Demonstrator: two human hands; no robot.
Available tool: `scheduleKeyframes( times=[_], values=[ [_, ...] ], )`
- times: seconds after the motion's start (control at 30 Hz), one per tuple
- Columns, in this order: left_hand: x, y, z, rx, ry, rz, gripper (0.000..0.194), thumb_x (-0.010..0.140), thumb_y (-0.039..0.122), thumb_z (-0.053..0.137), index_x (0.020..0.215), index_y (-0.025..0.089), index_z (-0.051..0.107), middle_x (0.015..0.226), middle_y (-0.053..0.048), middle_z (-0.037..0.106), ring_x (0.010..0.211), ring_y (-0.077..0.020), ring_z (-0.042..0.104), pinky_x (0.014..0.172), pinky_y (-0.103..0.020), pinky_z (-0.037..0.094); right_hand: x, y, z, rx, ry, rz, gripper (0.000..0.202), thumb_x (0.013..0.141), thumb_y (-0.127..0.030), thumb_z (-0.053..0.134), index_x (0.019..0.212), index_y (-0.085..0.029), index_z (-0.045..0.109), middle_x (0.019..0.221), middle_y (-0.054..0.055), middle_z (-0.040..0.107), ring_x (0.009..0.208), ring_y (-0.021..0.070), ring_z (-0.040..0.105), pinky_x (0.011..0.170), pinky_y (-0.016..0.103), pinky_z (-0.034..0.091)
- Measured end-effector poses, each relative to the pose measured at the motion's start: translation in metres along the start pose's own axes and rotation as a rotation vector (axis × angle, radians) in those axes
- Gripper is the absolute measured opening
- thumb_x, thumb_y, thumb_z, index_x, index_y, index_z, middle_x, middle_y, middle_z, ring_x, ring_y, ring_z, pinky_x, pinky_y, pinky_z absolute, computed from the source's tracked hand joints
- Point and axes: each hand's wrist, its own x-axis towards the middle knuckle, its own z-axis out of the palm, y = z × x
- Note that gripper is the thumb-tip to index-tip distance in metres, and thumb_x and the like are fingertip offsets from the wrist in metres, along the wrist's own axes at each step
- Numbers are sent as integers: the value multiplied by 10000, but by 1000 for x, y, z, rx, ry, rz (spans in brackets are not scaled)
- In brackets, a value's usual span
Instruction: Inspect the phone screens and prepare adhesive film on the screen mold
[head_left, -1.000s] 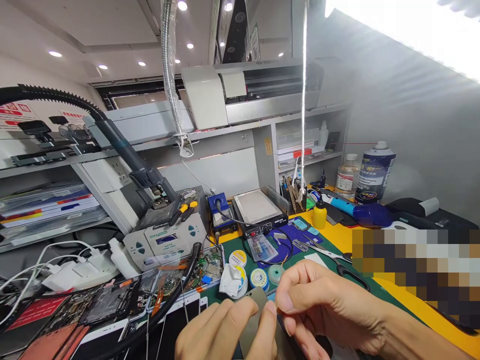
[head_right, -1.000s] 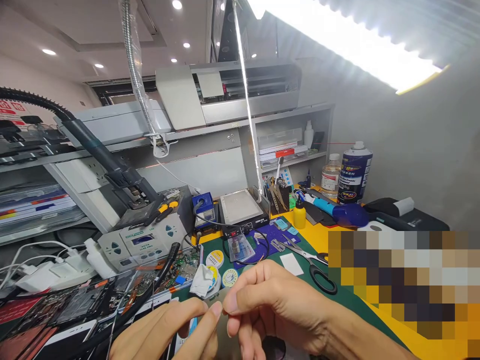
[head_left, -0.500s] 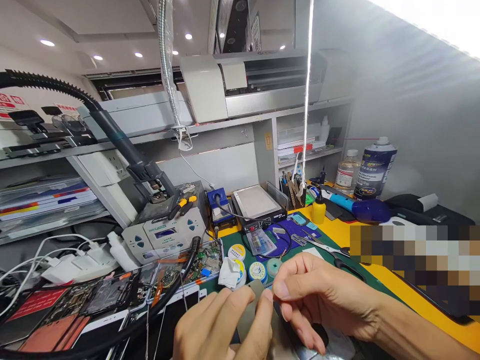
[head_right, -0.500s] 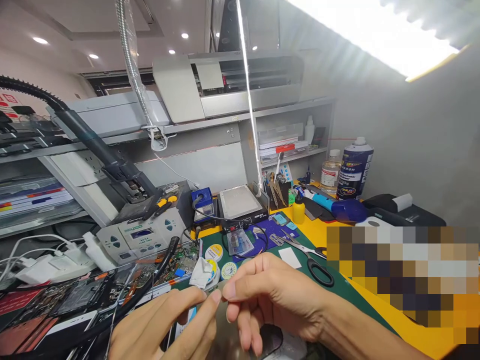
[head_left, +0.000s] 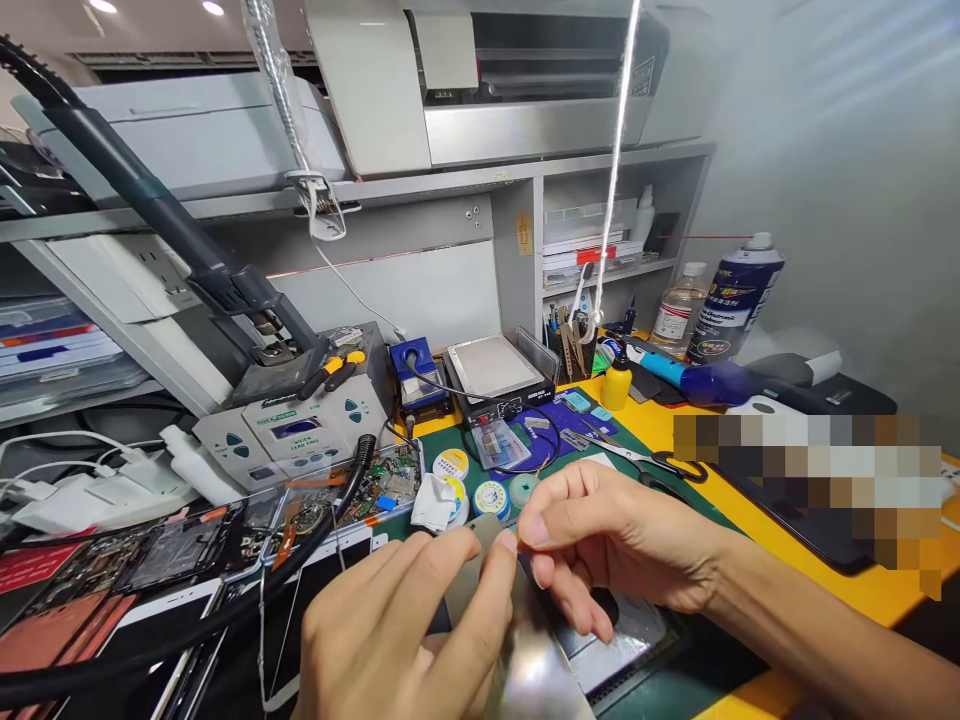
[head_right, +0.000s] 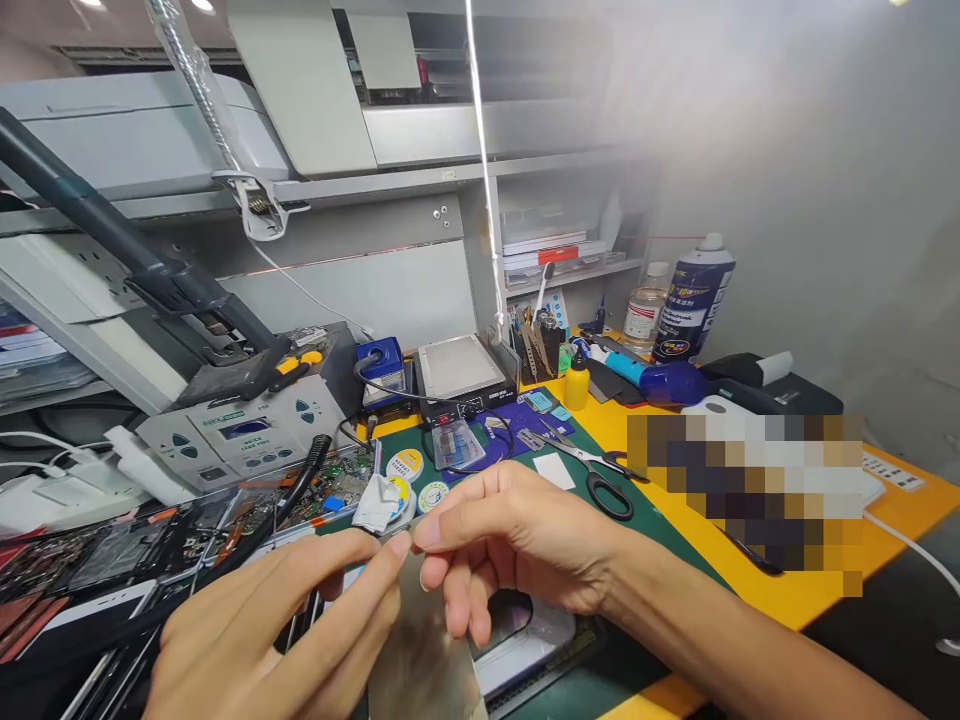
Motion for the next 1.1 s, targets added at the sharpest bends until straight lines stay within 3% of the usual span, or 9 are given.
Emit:
scheduleKeyframes(
  times=[0.2,0.4,0.53,0.6,0.67,0.77,0.87,0.97,1.1],
  values=[
    [1,3,3,14,25,-17,187,812,103,649,969,176,719,748,-73,745,546,-167,653,498,-272,463,1,0,0,19,1,-18,178,771,-172,654,666,-37,703,543,70,704,418,121,660,368,167,549],
    [-1,-1,3,1,24,-5,192,828,92,646,994,159,713,770,-80,745,595,-168,666,522,-270,463,1,2,-2,-10,-40,-49,245,823,-234,657,706,-25,705,542,83,704,425,120,663,389,169,550],
    [-4,1,7,-22,-2,-22,278,794,70,689,1054,170,702,824,-69,738,656,-163,664,578,-274,481,0,3,0,-51,17,-101,201,797,-203,676,678,-41,686,538,59,685,419,112,648,374,163,535],
    [-1,6,9,-119,48,-135,290,776,42,686,1037,168,696,828,-52,725,674,-147,660,615,-263,500,0,2,3,-85,73,-158,169,769,-199,702,675,-62,672,587,44,686,433,111,646,374,166,527],
    [4,12,10,-306,72,-340,297,775,42,654,1040,173,673,830,-29,699,609,-110,626,571,-231,501,-2,1,5,-146,130,-215,169,751,-226,733,691,-85,662,636,31,686,454,111,649,387,170,521],
    [12,21,9,-634,31,-686,200,817,138,599,986,229,656,791,14,662,484,-80,548,383,-183,411,-4,1,10,-292,197,-289,194,747,-276,753,714,-106,665,614,13,675,465,107,632,424,180,510],
    [18,26,8,-818,-25,-946,88,841,246,589,820,259,674,687,40,653,525,-106,594,408,-170,435,-5,5,14,-439,272,-384,171,763,-272,754,732,-123,675,521,-22,635,450,81,569,475,180,483],
    [20,28,10,-844,-50,-1047,131,819,277,597,724,259,686,625,49,643,529,-107,589,505,-176,482,-5,10,16,-564,346,-453,152,815,-279,711,748,-145,679,531,-38,612,482,76,542,495,176,461],
    [20,28,12,-816,13,-1053,147,801,262,596,676,254,672,597,59,605,474,-86,517,452,-165,416,-6,16,16,-892,449,-668,119,871,-239,626,818,-172,708,704,7,692,588,104,607,546,186,494]
  ],
)
